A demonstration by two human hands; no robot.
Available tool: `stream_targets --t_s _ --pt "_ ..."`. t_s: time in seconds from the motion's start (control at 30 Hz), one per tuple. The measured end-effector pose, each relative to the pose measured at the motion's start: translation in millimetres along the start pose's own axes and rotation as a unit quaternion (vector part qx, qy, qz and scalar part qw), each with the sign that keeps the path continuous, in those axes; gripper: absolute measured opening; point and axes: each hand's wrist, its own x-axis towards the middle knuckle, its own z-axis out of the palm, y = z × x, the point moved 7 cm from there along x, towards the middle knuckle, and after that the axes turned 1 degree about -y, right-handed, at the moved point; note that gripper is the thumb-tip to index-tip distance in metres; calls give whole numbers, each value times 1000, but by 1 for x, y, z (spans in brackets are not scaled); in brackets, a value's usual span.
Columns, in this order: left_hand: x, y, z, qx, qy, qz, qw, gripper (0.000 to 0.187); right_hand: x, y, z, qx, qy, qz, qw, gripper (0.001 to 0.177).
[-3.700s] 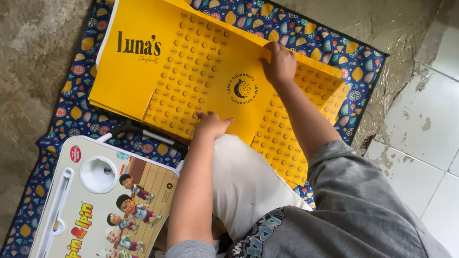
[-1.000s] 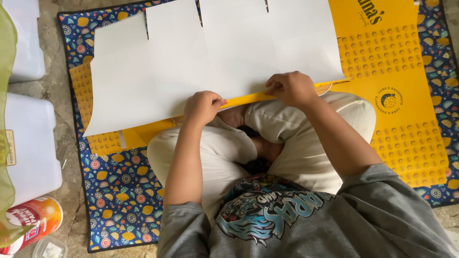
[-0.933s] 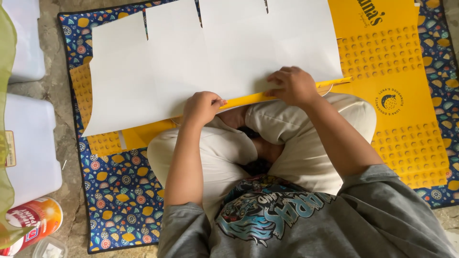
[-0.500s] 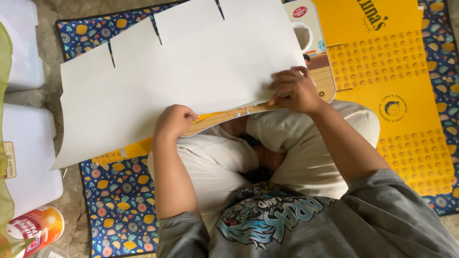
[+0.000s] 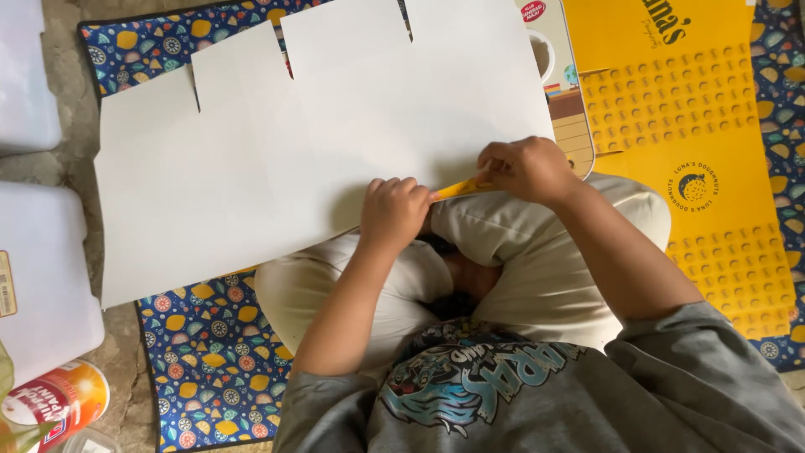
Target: Folding yellow cardboard sheets into boxes using a plastic lap desk as a guide
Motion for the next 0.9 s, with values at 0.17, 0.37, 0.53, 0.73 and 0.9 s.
stream_targets --t_s 0.17,0.37,0.53,0.73,0.9 --pt "17 -25 2 -48 -30 9 998 15 30 -6 -17 -32 11 3 999 58" --pt "27 -23 -23 88 -3 -56 995 48 22 -11 -16 -104 107 -63 987 104" --pt "28 -20 -11 74 -59 -104 990 58 30 -26 14 -105 -28 45 993 132" --pt "24 -15 -23 110 9 -90 990 42 43 -77 45 -122 1 5 992 112" --pt "20 -36 -12 86 -21 -130 988 46 36 -48 22 -105 -54 109 987 130"
